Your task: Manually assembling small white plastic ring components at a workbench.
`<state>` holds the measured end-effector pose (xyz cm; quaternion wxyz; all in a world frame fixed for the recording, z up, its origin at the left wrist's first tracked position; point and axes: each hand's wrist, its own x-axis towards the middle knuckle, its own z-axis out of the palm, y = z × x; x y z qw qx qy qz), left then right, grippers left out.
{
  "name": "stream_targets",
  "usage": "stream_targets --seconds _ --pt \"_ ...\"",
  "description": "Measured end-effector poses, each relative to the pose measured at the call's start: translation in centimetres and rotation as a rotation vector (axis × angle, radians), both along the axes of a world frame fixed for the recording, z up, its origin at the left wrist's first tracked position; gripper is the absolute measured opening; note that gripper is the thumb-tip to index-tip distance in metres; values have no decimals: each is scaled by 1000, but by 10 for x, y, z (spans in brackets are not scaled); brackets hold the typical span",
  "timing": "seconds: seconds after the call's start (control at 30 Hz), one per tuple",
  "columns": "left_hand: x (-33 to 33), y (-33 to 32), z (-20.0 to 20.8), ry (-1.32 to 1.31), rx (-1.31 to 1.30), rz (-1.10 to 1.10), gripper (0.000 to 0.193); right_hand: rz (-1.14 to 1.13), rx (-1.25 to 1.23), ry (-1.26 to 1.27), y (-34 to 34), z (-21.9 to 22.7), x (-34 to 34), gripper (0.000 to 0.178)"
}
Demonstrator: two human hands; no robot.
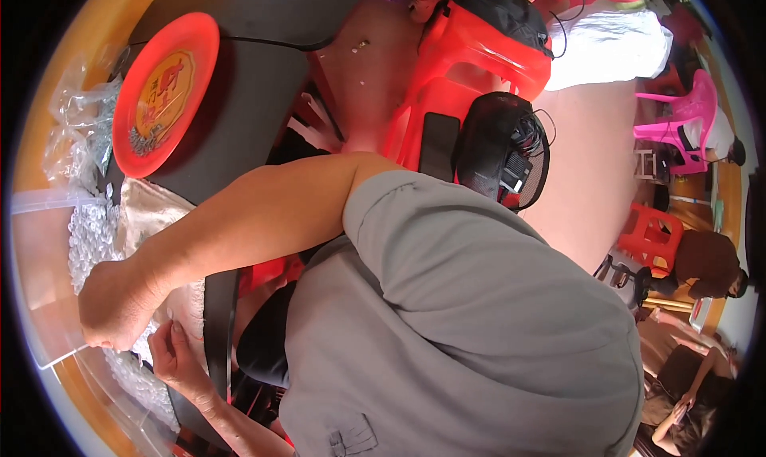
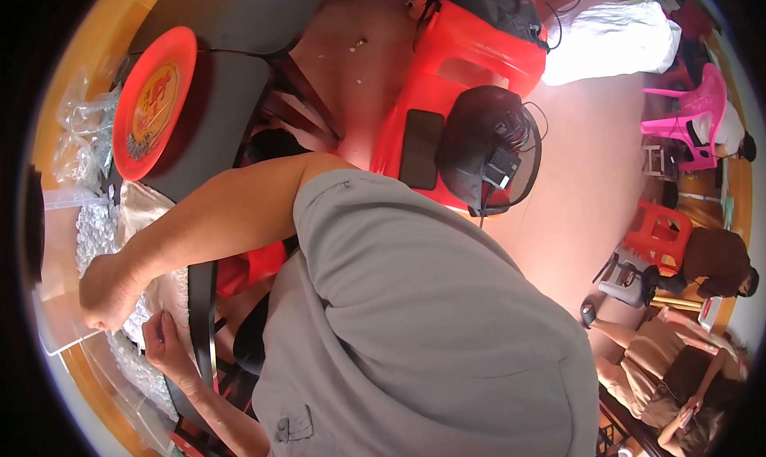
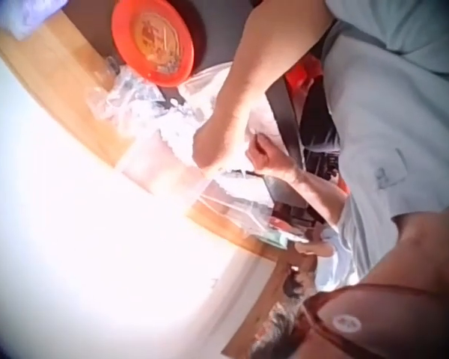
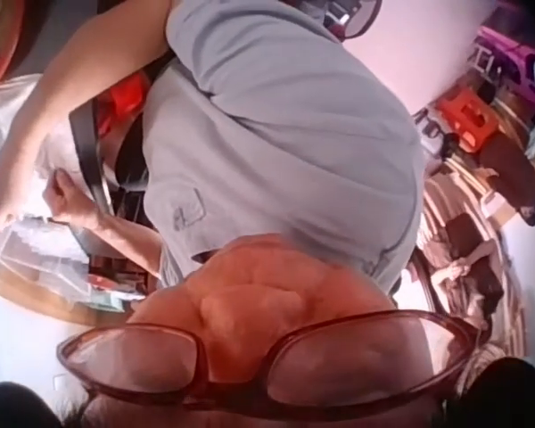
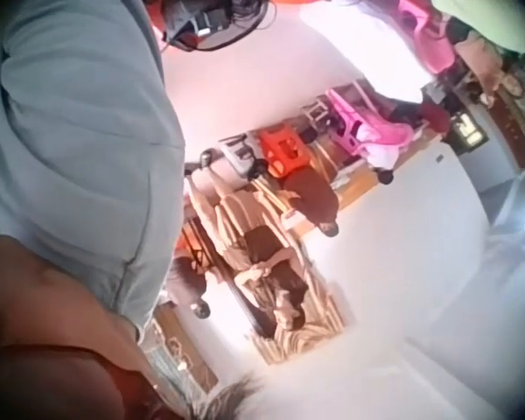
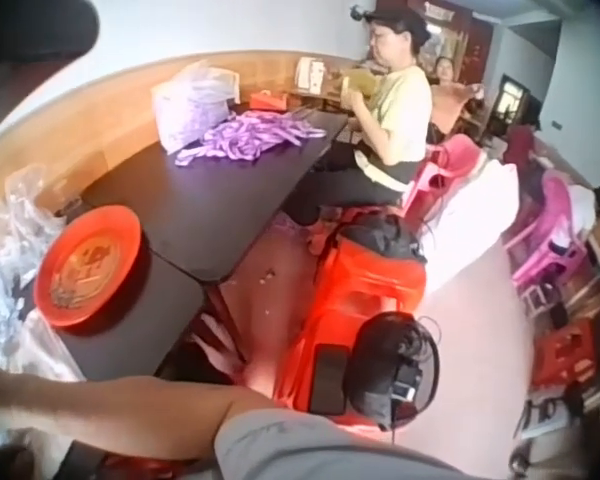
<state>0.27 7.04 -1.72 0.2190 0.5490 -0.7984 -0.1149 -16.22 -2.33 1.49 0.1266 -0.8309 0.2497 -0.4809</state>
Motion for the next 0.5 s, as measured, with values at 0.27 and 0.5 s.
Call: stream_targets --seconds 0.27,0.5 --pt "-10 0 -6 225 59 123 13 -20 -15 107 13 5 -15 16" --pt "-2 -5 -8 138 28 70 15 25 12 128 18 3 -19 19"
